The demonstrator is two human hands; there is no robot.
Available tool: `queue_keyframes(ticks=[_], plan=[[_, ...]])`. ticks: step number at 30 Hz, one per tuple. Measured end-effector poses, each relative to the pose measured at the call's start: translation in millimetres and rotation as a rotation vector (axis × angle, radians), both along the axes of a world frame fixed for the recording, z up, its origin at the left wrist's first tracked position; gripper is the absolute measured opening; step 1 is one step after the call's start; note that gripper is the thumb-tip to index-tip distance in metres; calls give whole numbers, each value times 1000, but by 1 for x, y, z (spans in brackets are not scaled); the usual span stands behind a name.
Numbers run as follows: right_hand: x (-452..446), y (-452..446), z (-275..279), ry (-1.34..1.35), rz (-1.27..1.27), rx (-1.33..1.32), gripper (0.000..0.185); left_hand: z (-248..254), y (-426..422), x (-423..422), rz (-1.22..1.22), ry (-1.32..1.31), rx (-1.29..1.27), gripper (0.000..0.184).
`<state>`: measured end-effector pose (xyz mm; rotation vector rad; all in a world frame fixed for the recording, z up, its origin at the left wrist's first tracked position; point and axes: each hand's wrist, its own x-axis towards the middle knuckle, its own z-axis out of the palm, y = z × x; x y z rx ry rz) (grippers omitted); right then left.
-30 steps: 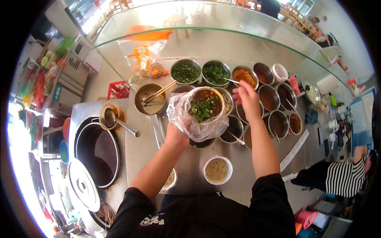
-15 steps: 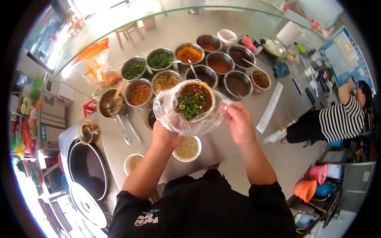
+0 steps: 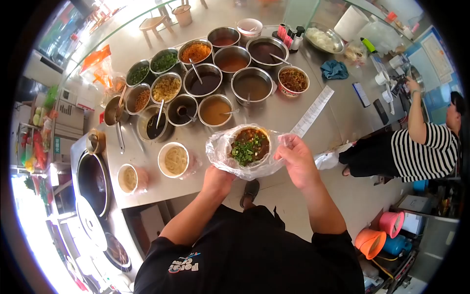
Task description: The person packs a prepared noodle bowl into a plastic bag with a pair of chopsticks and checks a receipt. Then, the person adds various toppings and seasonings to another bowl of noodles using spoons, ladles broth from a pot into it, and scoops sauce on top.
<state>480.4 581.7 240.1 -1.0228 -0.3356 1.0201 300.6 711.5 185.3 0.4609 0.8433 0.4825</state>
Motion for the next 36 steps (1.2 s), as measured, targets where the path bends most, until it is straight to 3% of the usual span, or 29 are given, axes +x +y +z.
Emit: queue_keyframes(ticks=[3, 9, 11, 14, 17, 18, 19, 21, 22, 24, 25, 27, 28, 30, 36], plan=[[12, -7, -26, -36, 32, -138, 15, -37, -19, 11, 46, 140, -25, 31], [21, -7, -45, -54, 43, -195, 13, -94, -29, 6, 143, 133, -8, 29], [19, -7, -43, -70, 51, -236, 13, -101, -21, -14, -178, 48, 102, 33], [24, -7, -43, -140, 51, -235, 12, -85, 5, -48, -194, 79, 69, 42], [21, -10, -49, -229, 51, -235, 12, -38, 31, -31, -106, 197, -25, 45], [20, -9, -50, -251, 56, -249, 12, -22, 34, -17, -133, 321, 66, 42], [19, -8, -50, -276, 60, -263, 12, -30, 43, -12, -134, 308, 61, 42], [17, -5, -47, -312, 63, -298, 12, -44, 58, -2, -549, 731, 678, 37], [17, -5, -44, -336, 67, -328, 13, -43, 57, -2, -556, 711, 685, 37], [20, -4, -26, -387, 10, -370, 13, -31, 54, 0, -168, 725, 1189, 30], [20, -4, -15, -415, -28, -413, 12, -10, 55, 1, -178, 704, 1194, 30], [23, -1, 6, -376, -61, -309, 14, 42, 48, -6, -151, 160, 625, 21], [25, 2, 18, -335, -76, -189, 15, 55, 48, -8, -157, 158, 619, 21], [29, 8, 41, -332, -44, -191, 16, 79, 54, -11, -239, -151, 448, 18], [48, 30, 73, -375, 181, -184, 17, 121, 45, -7, -391, -182, 396, 19]])
